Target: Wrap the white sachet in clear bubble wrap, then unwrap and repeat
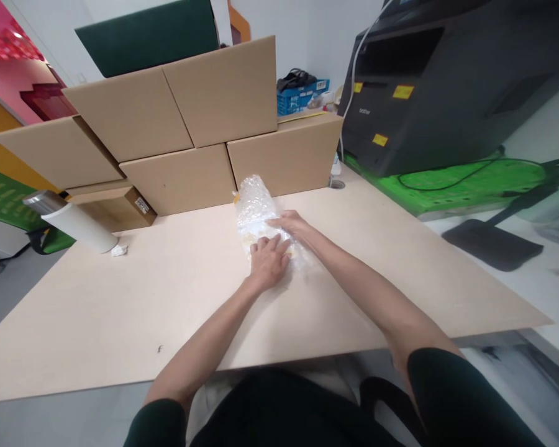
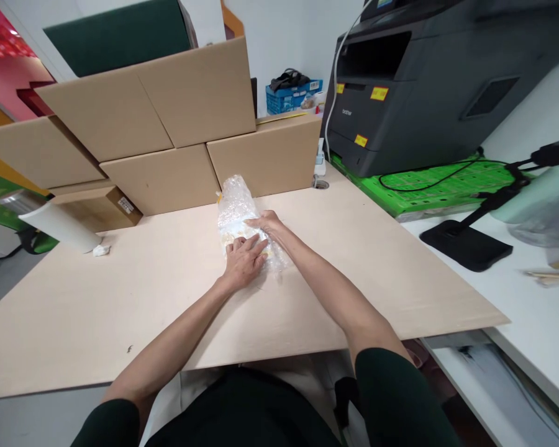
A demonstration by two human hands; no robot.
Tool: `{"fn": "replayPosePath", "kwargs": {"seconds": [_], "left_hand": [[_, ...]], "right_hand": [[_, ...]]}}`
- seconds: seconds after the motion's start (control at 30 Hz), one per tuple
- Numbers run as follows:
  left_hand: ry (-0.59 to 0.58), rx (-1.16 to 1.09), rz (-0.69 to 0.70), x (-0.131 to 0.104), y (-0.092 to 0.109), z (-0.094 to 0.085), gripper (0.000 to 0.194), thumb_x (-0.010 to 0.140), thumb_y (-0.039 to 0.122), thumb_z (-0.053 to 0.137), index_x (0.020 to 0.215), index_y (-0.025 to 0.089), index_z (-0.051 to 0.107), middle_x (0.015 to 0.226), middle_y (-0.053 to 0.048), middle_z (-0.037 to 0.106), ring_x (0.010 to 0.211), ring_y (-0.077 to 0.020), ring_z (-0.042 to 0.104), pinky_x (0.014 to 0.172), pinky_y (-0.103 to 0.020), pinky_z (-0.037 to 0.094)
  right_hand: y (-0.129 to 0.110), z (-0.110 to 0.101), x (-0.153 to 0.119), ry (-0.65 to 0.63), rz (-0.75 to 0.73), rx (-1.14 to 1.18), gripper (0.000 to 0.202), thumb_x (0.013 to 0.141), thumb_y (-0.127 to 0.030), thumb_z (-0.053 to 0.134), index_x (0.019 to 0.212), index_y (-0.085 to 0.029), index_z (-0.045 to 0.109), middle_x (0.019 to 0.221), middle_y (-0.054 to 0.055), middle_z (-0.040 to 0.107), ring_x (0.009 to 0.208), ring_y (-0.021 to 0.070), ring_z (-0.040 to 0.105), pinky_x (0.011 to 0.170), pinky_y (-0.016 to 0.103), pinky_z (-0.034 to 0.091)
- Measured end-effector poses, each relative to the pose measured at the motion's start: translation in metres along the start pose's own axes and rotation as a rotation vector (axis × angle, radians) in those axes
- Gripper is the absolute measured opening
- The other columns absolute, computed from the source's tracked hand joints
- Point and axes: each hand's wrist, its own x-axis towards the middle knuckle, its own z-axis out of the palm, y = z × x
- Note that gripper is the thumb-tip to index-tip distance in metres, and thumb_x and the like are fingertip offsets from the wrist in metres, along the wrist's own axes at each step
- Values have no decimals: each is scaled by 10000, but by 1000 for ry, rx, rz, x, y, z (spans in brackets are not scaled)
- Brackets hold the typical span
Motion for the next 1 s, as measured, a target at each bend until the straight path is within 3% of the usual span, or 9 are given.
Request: {"fn": "replayPosePath", "kwargs": {"seconds": [0.2,0.4,0.47,0.53,0.63,0.73,0.8,0.9,1.0], "left_hand": [[41,-99,48,-8,-9,-7,412,1002,411,432,1380,356,588,1526,3,492,1282,-338,416,1014,-523,347],[390,-88,-55,-7,-48,-67,515,959,484,499,1441,308,538,1626,-34,342,1532,-351,118,1195,-599,12],[362,-210,-51,-10,-64,-88,510,952,581,461,1368,326,610,1598,-11,396,1539,-349,117,1201,-610,-25],[184,-517,2,-17,-77,-100,627,931,706,378,1337,307,641,1506,-37,524,1493,-346,283,1210,-575,142],[-18,-1073,1,-33,-85,-98,874,840,866,266,1272,236,691,1262,-123,697,1349,-356,504,1071,-481,433],[26,-1412,-108,-46,-80,-81,1023,733,962,212,1200,197,705,1089,-160,736,1271,-374,571,958,-477,509],[24,-1526,-151,-50,-73,-71,970,696,960,383,1214,191,667,1087,-161,727,1209,-375,610,929,-475,524],[40,-1610,-248,-47,-64,-59,772,666,660,771,1253,198,573,1134,-133,702,1079,-327,667,900,-436,541],[213,-1599,-424,-36,-64,-47,734,665,384,811,1284,202,461,1106,-85,678,942,-236,684,850,-380,550]], "right_hand": [[-7,13,-13,-10,-28,102,335,590,-279,863,725,-190,569,614,-37,575,676,149,577,602,249,441],[-21,-1,-68,-304,-81,244,418,564,-352,880,889,-167,692,785,26,718,703,182,663,684,308,535],[-28,-8,-89,-461,-116,259,406,582,-359,889,891,-166,710,815,36,733,722,183,675,716,320,541],[-36,-12,-106,-506,-178,262,380,601,-374,890,871,-175,712,809,30,730,716,173,669,709,315,533],[-44,-9,-117,-409,-248,322,378,586,-405,898,819,-192,689,754,5,699,667,153,632,647,295,507],[-43,3,-112,-276,-254,415,423,535,-436,911,756,-198,638,713,-12,658,643,141,598,633,293,496],[-35,12,-102,-188,-239,439,454,522,-467,903,743,-201,608,700,-19,633,638,141,581,638,301,492],[-17,25,-82,-42,-215,354,469,543,-518,861,699,-221,532,633,-43,550,605,138,526,596,298,455],[1,34,-59,117,-211,199,497,592,-534,794,632,-253,386,573,-73,409,563,123,427,542,283,380]]}}
